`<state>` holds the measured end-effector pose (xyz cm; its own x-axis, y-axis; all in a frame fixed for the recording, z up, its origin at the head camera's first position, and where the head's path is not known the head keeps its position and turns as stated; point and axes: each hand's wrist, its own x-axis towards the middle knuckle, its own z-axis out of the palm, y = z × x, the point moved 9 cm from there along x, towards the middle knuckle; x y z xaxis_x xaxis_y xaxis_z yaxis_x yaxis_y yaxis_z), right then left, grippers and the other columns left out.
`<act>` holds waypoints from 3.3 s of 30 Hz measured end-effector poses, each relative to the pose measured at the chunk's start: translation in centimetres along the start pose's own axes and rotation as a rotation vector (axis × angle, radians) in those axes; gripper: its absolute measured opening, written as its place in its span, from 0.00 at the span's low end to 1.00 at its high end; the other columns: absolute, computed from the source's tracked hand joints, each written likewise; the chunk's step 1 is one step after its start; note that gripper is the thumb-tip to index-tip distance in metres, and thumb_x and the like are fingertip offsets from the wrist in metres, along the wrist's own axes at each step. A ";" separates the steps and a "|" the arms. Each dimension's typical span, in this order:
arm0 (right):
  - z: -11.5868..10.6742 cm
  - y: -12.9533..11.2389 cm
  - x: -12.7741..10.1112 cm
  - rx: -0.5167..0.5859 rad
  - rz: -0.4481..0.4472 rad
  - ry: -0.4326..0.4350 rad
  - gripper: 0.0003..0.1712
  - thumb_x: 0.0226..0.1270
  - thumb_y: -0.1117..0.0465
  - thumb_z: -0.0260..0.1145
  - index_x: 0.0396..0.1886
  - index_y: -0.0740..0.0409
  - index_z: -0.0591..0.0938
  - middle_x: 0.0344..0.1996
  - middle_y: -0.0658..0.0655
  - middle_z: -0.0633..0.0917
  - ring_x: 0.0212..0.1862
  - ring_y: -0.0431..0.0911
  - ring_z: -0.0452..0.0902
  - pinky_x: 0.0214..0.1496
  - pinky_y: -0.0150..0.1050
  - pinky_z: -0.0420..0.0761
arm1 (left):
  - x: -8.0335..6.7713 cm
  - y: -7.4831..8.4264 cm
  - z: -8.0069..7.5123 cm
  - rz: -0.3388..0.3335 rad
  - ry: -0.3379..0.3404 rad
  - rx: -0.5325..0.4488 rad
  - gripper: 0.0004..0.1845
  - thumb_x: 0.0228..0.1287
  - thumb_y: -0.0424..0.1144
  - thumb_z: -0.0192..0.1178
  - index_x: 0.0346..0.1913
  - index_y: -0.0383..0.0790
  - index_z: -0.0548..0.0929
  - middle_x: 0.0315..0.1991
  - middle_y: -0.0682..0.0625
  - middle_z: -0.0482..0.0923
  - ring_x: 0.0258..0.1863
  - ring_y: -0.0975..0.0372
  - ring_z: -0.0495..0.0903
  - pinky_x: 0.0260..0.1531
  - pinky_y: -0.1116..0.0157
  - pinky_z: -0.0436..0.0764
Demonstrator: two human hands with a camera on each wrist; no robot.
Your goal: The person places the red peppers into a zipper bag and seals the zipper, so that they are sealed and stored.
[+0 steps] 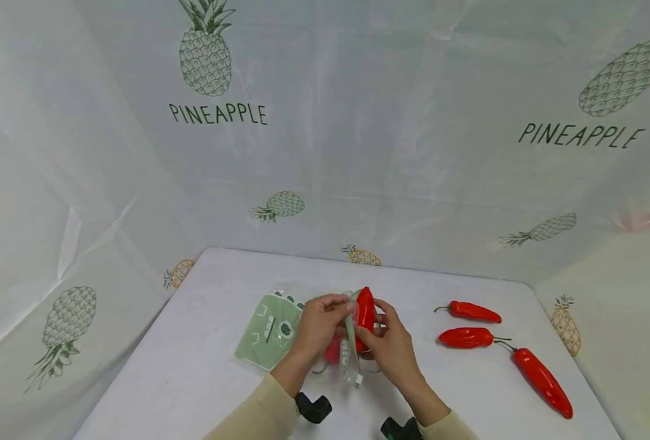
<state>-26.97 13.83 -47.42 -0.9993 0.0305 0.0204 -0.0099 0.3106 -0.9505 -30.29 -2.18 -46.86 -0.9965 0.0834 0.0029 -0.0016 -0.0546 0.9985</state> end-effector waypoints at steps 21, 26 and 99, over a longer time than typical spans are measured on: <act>1.2 -0.6 0.6 -0.045 -0.051 -0.250 0.39 0.67 0.61 0.77 0.76 0.52 0.73 0.56 0.63 0.85 0.40 0.46 0.86 0.30 0.43 0.91 | 0.0 1.1 -0.8 0.029 0.001 -0.094 0.15 0.70 0.36 0.71 0.55 0.31 0.89 0.39 0.43 0.87 0.28 0.64 0.87 0.30 0.69 0.88; 1.5 -0.9 0.8 -0.067 -0.081 -0.317 0.38 0.67 0.59 0.77 0.75 0.52 0.75 0.56 0.63 0.85 0.43 0.48 0.85 0.31 0.42 0.91 | -0.2 1.3 -0.8 0.029 0.000 -0.082 0.16 0.70 0.37 0.71 0.55 0.31 0.89 0.39 0.44 0.88 0.28 0.64 0.86 0.30 0.70 0.88; -0.9 0.4 3.7 -0.040 -0.137 -0.002 0.33 0.72 0.64 0.72 0.75 0.56 0.75 0.65 0.59 0.84 0.65 0.54 0.83 0.67 0.52 0.83 | 0.6 -0.8 -1.4 -0.079 0.046 -0.084 0.16 0.69 0.37 0.72 0.55 0.30 0.89 0.38 0.45 0.88 0.24 0.64 0.87 0.28 0.67 0.89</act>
<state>-30.67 14.96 -47.43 -0.9887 -0.0171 0.1486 -0.1452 0.3490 -0.9258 -31.05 -3.51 -47.75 -0.9957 0.0451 -0.0803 -0.0857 -0.1334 0.9873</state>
